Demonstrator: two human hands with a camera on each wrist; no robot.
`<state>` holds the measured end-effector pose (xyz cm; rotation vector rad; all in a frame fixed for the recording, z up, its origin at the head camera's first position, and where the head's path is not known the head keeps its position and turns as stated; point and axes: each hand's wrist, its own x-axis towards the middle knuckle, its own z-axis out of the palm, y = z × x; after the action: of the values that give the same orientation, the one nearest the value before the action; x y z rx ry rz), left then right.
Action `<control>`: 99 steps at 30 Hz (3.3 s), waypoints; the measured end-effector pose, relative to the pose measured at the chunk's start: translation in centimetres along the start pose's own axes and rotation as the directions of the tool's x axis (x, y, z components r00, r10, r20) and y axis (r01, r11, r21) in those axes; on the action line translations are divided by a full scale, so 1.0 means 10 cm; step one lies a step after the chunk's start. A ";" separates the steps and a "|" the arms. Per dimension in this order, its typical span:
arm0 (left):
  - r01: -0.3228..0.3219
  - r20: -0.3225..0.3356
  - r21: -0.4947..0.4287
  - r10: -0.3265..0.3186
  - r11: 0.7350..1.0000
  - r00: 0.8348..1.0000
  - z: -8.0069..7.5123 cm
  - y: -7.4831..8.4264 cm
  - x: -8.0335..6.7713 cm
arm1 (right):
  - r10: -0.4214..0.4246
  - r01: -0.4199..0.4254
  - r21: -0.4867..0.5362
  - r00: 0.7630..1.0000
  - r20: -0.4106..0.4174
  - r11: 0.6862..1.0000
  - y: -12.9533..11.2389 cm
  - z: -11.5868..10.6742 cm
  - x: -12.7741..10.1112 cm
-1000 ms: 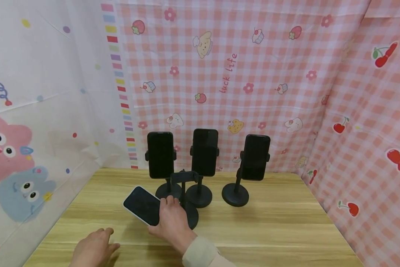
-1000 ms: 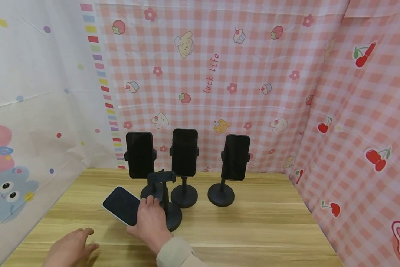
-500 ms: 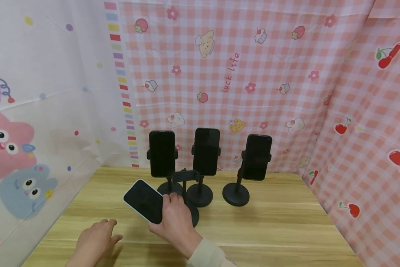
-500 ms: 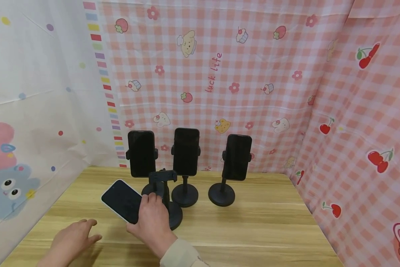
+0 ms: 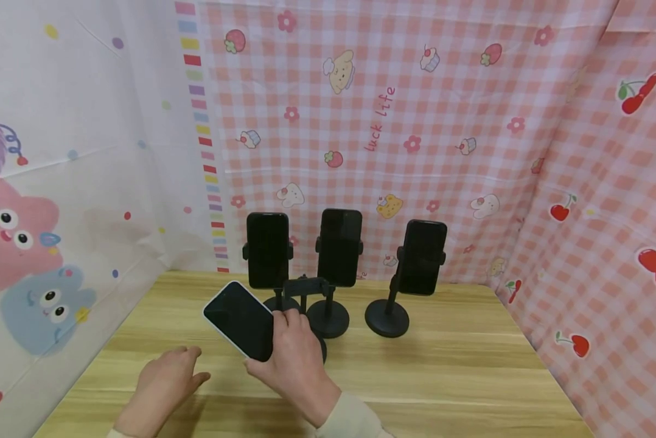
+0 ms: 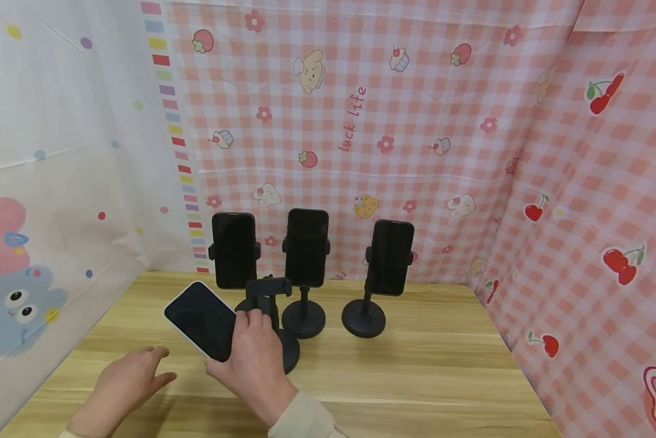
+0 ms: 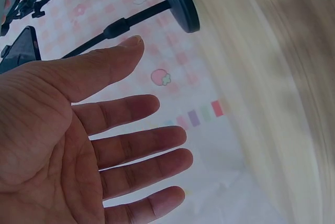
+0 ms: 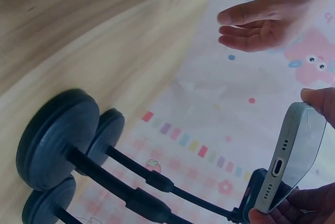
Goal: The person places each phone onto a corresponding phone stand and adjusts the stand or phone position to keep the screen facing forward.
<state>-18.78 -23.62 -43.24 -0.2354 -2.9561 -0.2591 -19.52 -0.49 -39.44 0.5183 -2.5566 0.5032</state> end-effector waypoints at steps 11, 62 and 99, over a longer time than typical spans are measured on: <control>-0.076 -0.107 0.065 0.083 0.995 0.991 -0.04 0.10 0.08 | 0.013 -0.010 0.050 0.999 -0.051 0.999 0.03 -0.16 0.00; -0.246 -0.326 0.067 0.254 0.967 0.911 -0.40 0.71 0.39 | 0.232 -0.150 0.374 0.955 -0.184 0.915 0.25 -0.50 -0.07; -0.603 -0.678 0.098 0.497 0.792 0.542 -0.40 1.09 0.79 | 0.455 -0.343 0.573 0.889 -0.059 0.744 0.33 -0.34 -0.09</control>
<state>-23.99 -12.68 -36.25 -0.8770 -1.9897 -0.3743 -18.96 4.07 -37.91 0.0714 -2.3006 1.4045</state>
